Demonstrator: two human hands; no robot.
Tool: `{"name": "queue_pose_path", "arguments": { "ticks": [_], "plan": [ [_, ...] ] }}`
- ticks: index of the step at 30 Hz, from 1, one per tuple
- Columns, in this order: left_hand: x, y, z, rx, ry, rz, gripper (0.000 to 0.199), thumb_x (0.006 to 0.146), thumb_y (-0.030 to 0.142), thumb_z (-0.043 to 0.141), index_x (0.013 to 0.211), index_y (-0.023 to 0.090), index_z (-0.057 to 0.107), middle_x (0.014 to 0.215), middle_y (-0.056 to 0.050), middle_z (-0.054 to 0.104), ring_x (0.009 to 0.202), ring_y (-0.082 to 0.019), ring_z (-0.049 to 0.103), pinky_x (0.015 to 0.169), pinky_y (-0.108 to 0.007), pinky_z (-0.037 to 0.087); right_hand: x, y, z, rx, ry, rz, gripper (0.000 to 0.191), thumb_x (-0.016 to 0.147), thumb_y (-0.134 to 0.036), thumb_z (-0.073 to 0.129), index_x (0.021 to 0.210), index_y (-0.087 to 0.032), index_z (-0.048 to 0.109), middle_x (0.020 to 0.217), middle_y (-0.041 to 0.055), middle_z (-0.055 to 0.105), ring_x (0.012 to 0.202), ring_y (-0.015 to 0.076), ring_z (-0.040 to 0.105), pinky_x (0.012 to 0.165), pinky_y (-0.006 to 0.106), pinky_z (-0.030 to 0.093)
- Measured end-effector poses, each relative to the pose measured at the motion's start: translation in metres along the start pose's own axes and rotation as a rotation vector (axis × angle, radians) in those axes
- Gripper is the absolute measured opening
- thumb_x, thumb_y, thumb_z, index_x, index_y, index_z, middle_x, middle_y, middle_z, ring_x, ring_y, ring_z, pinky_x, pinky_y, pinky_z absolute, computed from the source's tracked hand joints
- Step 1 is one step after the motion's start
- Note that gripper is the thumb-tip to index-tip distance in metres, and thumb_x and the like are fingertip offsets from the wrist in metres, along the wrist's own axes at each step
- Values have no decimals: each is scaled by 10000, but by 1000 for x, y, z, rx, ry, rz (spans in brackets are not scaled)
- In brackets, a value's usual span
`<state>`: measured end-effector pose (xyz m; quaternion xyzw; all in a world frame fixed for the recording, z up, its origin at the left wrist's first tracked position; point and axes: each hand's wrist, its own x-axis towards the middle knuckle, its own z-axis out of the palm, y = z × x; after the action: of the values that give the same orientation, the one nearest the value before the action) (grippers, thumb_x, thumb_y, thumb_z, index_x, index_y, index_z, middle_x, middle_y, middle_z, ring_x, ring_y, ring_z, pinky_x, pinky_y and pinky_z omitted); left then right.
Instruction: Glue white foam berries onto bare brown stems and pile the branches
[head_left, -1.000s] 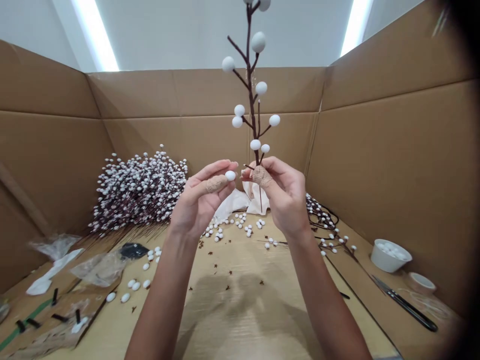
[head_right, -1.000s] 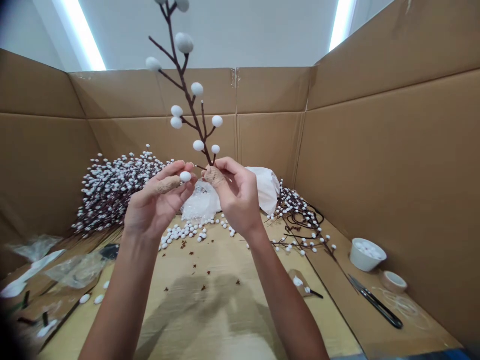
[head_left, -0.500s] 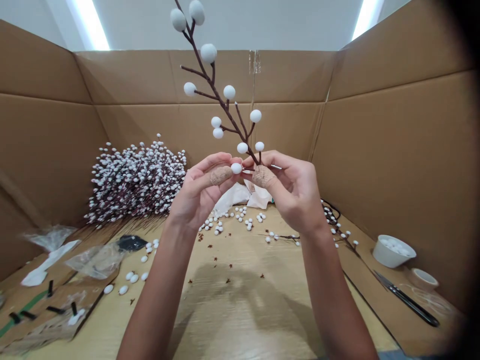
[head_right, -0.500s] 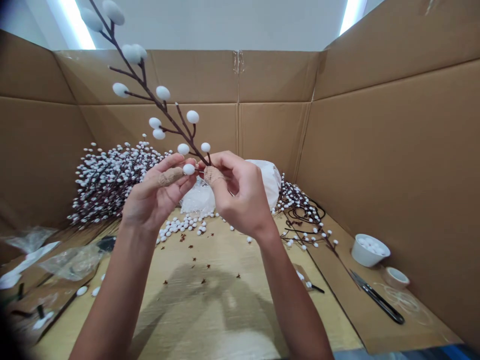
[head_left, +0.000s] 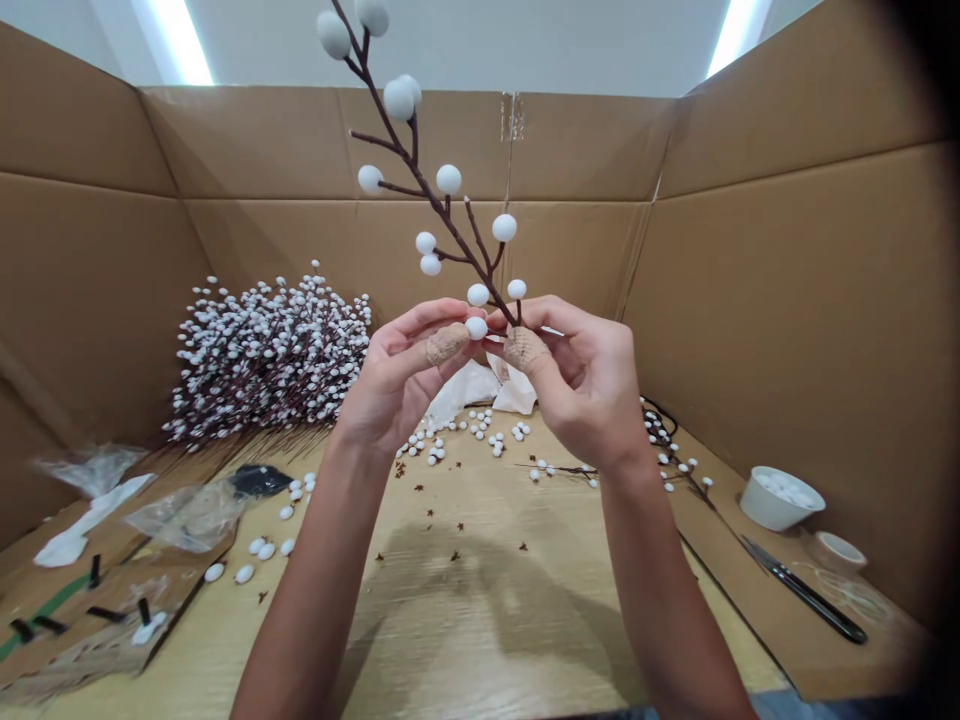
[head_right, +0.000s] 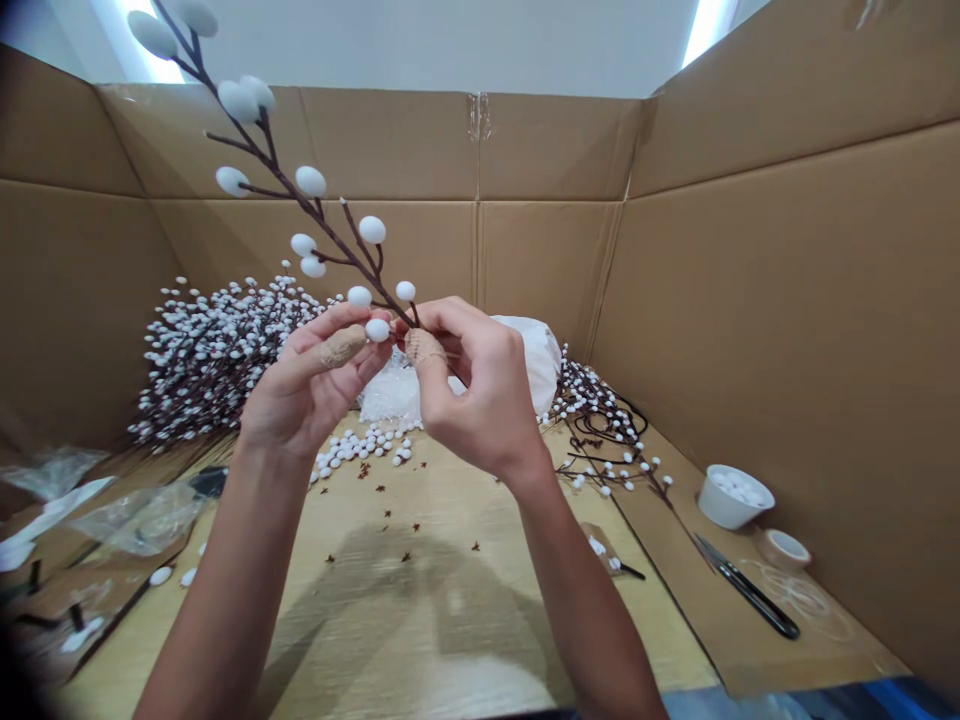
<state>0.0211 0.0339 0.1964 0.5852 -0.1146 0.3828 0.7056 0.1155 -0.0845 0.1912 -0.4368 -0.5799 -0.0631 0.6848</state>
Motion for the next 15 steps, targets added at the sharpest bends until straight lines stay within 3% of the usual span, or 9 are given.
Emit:
{"name": "queue_pose_path", "arguments": {
  "ticks": [15],
  "plan": [
    [-3,1,-3,101,-34,75,134,677,162,769,800,190,726,838,-1,747,861,-159,700,812,-230,571,-1,3,6,-110,12,-41,109,825,-158,537,754,-153,619,755,21,561,643,105,529,631,262,510]
  ]
}}
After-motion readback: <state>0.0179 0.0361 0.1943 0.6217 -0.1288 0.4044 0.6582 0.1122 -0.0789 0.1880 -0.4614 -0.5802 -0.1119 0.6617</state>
